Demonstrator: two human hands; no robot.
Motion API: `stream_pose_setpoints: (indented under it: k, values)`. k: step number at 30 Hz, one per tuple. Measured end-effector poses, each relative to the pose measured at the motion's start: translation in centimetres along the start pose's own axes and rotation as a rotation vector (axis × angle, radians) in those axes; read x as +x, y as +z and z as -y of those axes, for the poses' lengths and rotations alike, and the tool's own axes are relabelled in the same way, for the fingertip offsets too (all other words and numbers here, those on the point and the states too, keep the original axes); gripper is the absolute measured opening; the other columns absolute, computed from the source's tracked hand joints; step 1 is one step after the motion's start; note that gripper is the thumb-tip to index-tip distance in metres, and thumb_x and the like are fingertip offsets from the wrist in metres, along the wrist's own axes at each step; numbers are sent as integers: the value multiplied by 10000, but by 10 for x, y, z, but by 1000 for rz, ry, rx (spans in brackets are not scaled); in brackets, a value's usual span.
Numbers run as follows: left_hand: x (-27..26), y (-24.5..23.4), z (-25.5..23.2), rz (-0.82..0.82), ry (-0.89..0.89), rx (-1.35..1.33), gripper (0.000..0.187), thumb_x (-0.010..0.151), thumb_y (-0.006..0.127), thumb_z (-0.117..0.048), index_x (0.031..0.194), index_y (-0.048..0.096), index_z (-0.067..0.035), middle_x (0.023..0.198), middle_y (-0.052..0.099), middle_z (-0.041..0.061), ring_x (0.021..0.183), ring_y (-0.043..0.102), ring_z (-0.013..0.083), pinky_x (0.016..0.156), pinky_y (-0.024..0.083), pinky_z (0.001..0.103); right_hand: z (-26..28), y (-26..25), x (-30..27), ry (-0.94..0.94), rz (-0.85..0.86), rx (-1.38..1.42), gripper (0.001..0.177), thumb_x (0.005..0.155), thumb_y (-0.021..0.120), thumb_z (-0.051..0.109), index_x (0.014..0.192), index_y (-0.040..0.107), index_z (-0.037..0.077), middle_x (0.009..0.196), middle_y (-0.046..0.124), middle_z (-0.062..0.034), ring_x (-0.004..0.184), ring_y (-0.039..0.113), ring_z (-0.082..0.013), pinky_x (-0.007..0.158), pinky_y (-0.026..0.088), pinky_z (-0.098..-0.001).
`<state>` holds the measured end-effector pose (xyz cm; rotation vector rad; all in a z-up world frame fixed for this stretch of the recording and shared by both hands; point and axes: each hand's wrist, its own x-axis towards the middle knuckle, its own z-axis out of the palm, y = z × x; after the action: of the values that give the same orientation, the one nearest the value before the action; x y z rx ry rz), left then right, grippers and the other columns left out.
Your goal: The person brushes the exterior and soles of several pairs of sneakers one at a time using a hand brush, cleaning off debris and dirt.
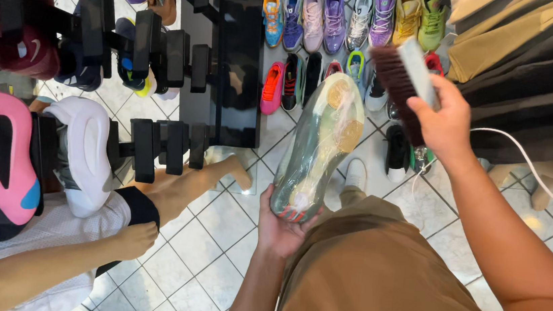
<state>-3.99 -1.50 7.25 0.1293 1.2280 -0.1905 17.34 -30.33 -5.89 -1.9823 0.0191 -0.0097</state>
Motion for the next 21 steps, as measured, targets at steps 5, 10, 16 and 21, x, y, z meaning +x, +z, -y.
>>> stream_pose_setpoints:
  k: [5,10,16,21]
  values:
    - [6,-5,5,-7,-27,2,759,810,708,-648,1218,589,-19,1104,691,291,877,721,505,665,666,507,29,26,-61,-121,117,-30,533,842,900,198,1321,682,112,1145,668,-143,1077,638,-320,928,512,-427]
    - [29,-17,-8,-32,21,43,734,780,716,-653,1150,635,-25,1032,732,176,818,749,393,703,668,421,118,41,-134,-409,635,154,380,827,796,143,1195,736,71,1030,752,-170,967,700,-355,904,528,-471]
    - [34,-42,-11,-34,-24,99,738,734,726,-724,1050,688,-57,902,730,205,687,740,401,540,654,306,135,22,-80,-222,1009,125,454,921,686,166,1367,646,90,1137,752,-168,1037,699,-322,958,515,-473]
    - [8,-39,-8,35,-69,133,787,776,697,-711,1057,646,22,885,703,296,665,733,436,526,668,375,75,6,-26,-262,303,-15,521,854,821,101,1353,682,41,1138,691,-253,1132,654,-440,1002,490,-504]
